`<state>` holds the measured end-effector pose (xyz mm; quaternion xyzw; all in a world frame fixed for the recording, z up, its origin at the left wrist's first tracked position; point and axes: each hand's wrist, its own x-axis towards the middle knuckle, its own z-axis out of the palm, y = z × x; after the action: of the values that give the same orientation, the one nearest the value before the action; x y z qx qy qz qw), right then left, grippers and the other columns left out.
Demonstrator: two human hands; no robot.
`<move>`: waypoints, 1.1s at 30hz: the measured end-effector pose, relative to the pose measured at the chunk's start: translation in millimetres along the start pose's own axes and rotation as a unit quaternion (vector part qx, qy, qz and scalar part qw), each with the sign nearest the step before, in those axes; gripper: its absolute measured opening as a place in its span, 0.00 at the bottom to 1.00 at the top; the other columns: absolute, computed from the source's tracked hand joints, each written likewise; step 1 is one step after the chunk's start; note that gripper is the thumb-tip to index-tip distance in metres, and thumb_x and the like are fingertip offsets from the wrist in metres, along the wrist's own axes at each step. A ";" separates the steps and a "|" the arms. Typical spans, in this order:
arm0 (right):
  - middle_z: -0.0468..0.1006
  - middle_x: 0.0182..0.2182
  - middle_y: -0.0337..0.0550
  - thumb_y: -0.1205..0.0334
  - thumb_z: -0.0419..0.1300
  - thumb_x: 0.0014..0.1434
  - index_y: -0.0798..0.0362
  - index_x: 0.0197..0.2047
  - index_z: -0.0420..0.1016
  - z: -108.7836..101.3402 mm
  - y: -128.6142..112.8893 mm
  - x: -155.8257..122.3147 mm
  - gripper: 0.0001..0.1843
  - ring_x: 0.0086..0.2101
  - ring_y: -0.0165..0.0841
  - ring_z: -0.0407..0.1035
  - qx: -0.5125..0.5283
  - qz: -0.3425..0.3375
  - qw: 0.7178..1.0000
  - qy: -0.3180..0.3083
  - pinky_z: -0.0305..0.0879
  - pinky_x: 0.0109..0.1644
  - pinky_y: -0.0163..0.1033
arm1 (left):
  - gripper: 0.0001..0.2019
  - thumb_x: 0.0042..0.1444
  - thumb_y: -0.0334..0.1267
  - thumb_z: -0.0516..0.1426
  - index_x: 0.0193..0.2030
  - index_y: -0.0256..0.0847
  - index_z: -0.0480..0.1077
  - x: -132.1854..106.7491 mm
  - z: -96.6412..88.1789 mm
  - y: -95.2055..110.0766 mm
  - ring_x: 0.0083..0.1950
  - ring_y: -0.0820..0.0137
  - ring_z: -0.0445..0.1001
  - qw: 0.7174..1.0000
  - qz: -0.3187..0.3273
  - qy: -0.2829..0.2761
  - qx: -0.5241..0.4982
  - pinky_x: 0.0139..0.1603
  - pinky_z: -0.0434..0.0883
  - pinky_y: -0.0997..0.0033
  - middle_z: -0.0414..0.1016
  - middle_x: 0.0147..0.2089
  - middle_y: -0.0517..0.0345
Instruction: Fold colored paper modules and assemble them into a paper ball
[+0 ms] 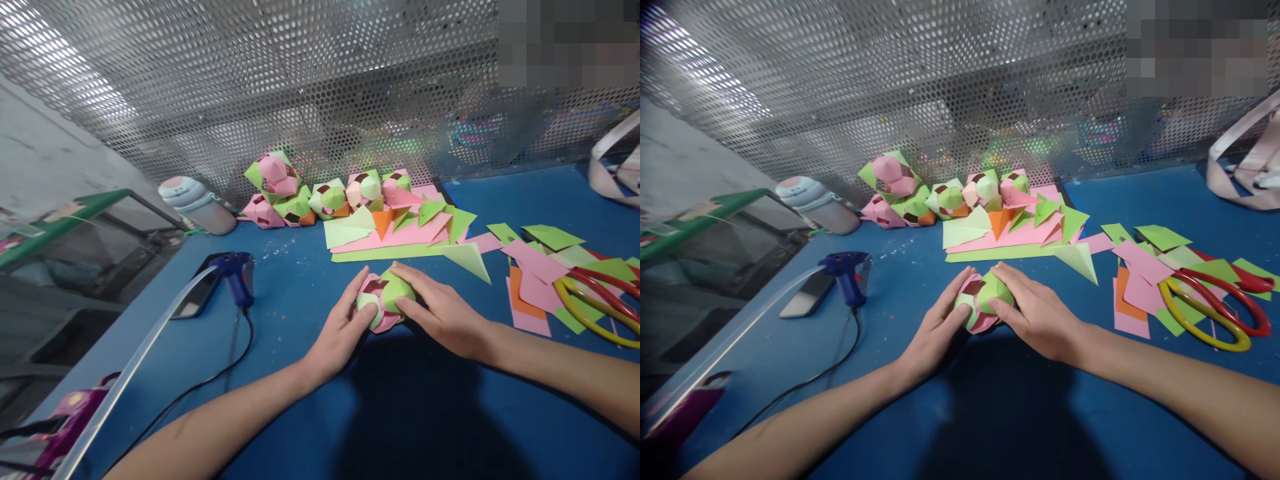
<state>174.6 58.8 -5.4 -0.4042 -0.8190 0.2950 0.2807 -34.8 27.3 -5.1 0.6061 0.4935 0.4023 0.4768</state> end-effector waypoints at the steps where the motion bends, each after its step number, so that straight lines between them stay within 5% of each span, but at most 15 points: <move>1: 0.58 0.65 0.45 0.48 0.48 0.65 0.45 0.67 0.52 0.4 -0.1 0.0 0.29 0.63 0.43 0.54 -0.002 0.000 1.000 -0.001 0.55 0.64 0.55 | 0.28 0.61 0.45 0.53 0.67 0.48 0.53 -0.1 0.2 0.4 0.70 0.60 0.51 1.000 0.005 0.000 0.020 0.70 0.48 0.57 0.53 0.70 0.55; 11: 0.55 0.66 0.49 0.44 0.46 0.65 0.50 0.67 0.54 4.1 -5.2 -0.1 0.31 0.63 0.44 0.54 -0.044 0.006 0.999 -0.019 0.54 0.64 0.57 | 0.31 0.61 0.48 0.52 0.69 0.45 0.50 -0.2 3.6 -2.3 0.71 0.60 0.49 0.994 0.033 -0.001 0.103 0.71 0.45 0.55 0.49 0.72 0.51; 26: 0.55 0.66 0.50 0.50 0.51 0.64 0.49 0.68 0.45 4.6 -1.1 -5.1 0.33 0.64 0.42 0.52 -0.021 -0.060 0.998 0.030 0.56 0.64 0.53 | 0.34 0.56 0.43 0.59 0.67 0.47 0.51 -0.3 0.9 -1.6 0.68 0.56 0.54 0.994 0.083 0.047 0.045 0.68 0.51 0.56 0.52 0.69 0.51; 33: 0.56 0.64 0.53 0.51 0.56 0.61 0.48 0.68 0.44 2.2 -1.8 -8.1 0.37 0.54 0.41 0.67 0.011 -0.047 0.998 0.027 0.68 0.54 0.48 | 0.36 0.55 0.44 0.60 0.68 0.48 0.49 -2.4 -0.6 3.2 0.66 0.56 0.57 0.995 0.093 0.023 0.025 0.66 0.56 0.56 0.52 0.69 0.51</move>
<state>176.4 50.6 -7.4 -0.3700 -0.8258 0.2792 0.3211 -35.2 24.8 -1.9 0.6511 0.4560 0.4465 0.4109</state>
